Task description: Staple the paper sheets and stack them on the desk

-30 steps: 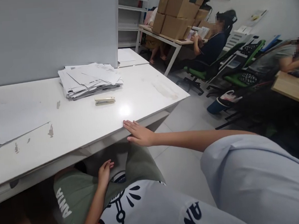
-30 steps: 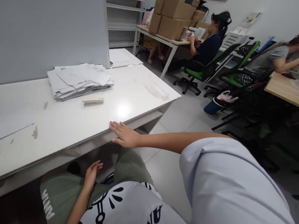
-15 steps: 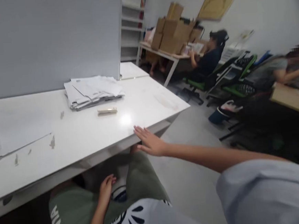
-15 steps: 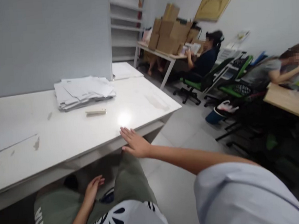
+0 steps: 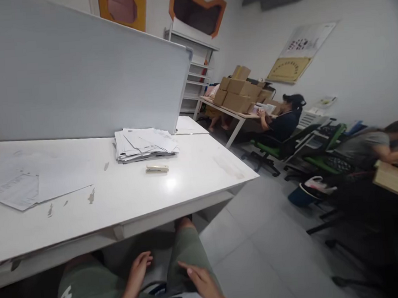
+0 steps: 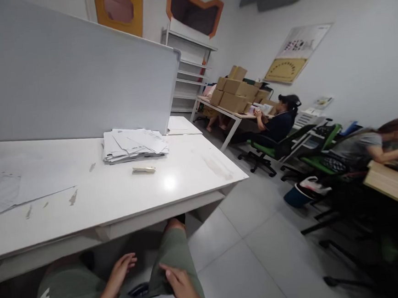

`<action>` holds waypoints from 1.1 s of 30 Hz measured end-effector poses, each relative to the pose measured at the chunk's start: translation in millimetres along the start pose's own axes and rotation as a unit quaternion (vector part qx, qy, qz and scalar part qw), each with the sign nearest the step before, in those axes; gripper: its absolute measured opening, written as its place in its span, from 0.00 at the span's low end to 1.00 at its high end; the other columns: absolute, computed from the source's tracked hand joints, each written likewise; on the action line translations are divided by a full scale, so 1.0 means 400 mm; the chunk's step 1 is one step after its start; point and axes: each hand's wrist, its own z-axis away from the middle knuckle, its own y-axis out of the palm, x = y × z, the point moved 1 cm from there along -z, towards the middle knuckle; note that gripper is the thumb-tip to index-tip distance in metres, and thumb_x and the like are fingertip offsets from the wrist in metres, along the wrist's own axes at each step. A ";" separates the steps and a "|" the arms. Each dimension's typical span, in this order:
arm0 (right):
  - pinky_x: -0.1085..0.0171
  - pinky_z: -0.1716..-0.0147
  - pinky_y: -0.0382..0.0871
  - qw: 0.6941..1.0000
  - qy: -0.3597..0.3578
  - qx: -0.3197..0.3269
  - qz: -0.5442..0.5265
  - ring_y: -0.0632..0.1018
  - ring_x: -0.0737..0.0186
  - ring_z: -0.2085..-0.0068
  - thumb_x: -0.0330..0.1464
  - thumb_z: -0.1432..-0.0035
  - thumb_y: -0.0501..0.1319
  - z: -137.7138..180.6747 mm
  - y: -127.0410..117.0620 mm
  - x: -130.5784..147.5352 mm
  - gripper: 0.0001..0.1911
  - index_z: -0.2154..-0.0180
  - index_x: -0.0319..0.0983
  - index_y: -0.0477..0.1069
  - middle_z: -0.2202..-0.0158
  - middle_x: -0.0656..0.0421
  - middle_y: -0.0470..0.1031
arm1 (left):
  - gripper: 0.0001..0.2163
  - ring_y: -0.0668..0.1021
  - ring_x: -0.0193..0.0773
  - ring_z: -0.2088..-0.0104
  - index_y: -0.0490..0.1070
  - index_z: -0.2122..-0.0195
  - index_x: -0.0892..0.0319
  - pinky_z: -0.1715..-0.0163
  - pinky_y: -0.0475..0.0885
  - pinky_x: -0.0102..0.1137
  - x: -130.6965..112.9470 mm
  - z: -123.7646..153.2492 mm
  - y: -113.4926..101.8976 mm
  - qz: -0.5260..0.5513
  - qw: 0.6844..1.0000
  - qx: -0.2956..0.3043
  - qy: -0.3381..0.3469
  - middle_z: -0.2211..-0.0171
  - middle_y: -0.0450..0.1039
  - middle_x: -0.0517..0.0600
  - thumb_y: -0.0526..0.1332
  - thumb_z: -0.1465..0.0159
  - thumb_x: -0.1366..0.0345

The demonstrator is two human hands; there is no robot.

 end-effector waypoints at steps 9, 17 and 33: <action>0.56 0.59 0.75 0.996 0.070 0.028 -0.054 0.80 0.51 0.61 0.59 0.40 0.50 -0.039 0.048 0.042 0.34 0.59 0.42 0.83 0.63 0.52 0.82 | 0.09 0.81 0.58 0.57 0.76 0.76 0.53 0.49 0.70 0.47 -0.011 0.069 0.028 -0.216 0.968 0.128 0.019 0.69 0.81 0.56 0.67 0.56 0.55; 0.52 0.61 0.76 0.987 0.084 0.051 -0.125 0.80 0.45 0.58 0.67 0.46 0.48 -0.016 0.059 -0.022 0.44 0.62 0.36 0.82 0.60 0.46 0.81 | 0.20 0.79 0.52 0.53 0.79 0.53 0.53 0.46 0.69 0.43 -0.305 0.164 -0.080 -0.248 0.911 -0.114 0.310 0.56 0.80 0.56 0.55 0.38 0.52; 0.59 0.55 0.71 0.997 0.026 0.068 0.005 0.80 0.51 0.58 0.55 0.37 0.48 0.009 0.071 -0.065 0.31 0.64 0.40 0.81 0.62 0.50 0.82 | 0.31 0.66 0.57 0.41 0.66 0.38 0.65 0.42 0.60 0.44 -0.558 -0.132 -0.567 -0.582 0.725 -0.262 0.257 0.42 0.69 0.62 0.52 0.34 0.46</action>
